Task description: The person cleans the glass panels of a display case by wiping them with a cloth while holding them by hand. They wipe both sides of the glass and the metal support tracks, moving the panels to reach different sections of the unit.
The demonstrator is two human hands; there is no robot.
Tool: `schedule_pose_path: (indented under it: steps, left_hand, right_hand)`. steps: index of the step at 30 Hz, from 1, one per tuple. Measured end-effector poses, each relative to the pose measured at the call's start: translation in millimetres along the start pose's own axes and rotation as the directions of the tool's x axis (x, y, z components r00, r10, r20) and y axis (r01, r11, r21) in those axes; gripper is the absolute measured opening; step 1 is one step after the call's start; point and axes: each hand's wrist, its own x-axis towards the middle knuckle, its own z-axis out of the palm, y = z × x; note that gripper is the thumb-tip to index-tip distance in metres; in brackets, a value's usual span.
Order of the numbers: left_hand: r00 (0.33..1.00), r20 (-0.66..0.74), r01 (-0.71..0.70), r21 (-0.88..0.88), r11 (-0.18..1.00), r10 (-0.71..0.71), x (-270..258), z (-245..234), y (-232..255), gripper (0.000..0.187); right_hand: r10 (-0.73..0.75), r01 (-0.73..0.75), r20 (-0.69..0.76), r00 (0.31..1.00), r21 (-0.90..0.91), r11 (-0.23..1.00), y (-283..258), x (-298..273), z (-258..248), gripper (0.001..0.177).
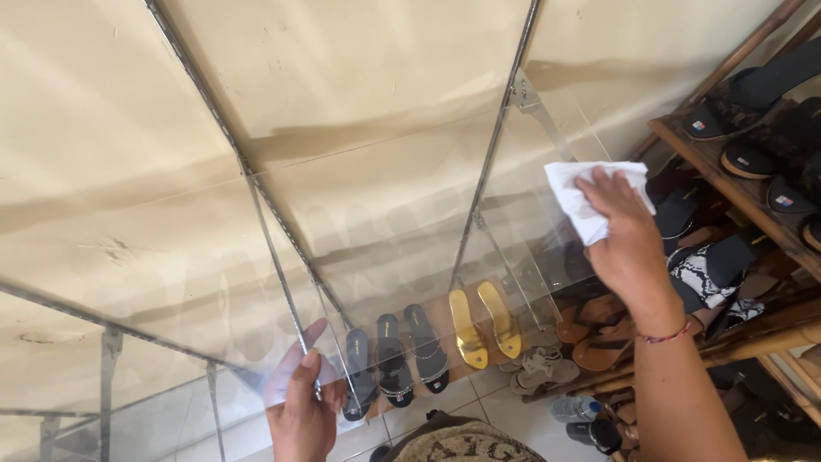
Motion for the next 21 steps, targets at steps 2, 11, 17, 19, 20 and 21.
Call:
schedule_pose_path:
  steps: [2, 11, 17, 19, 20, 21]
  left_hand:
    - [1.0, -0.01, -0.006, 0.003, 1.0, 0.006, -1, 2, 1, 0.048]
    - [0.996, -0.084, -0.02, 0.016, 1.0, 0.021, -3, 5, 2, 0.048]
    - [0.994, -0.101, -0.054, -0.032, 0.998, 0.05, -4, 9, -1, 0.047]
    - [0.993, -0.108, -0.059, -0.037, 0.998, 0.054, -4, 9, -1, 0.047]
    - [0.992, -0.108, -0.064, -0.043, 0.997, 0.059, -4, 9, -2, 0.047]
    - [0.992, -0.108, -0.068, -0.05, 0.996, 0.063, -4, 9, -2, 0.047]
  right_hand:
    - [-0.028, 0.018, 0.071, 0.997, 0.13, 0.991, -14, -6, 5, 0.038]
    - [-0.388, 0.287, 0.138, 0.911, 0.463, 0.838, -23, -31, 11, 0.052]
    - [-0.325, 0.28, 0.247, 0.913, 0.199, 0.939, 59, 45, 16, 0.054]
    - [-0.224, 0.174, 0.343, 0.912, 0.17, 0.97, 70, 73, 20, 0.05]
    - [-0.175, 0.124, 0.389, 0.904, 0.152, 0.98, 74, 87, 22, 0.048]
    - [-0.209, 0.163, 0.366, 0.907, 0.154, 0.975, 77, 103, 25, 0.046]
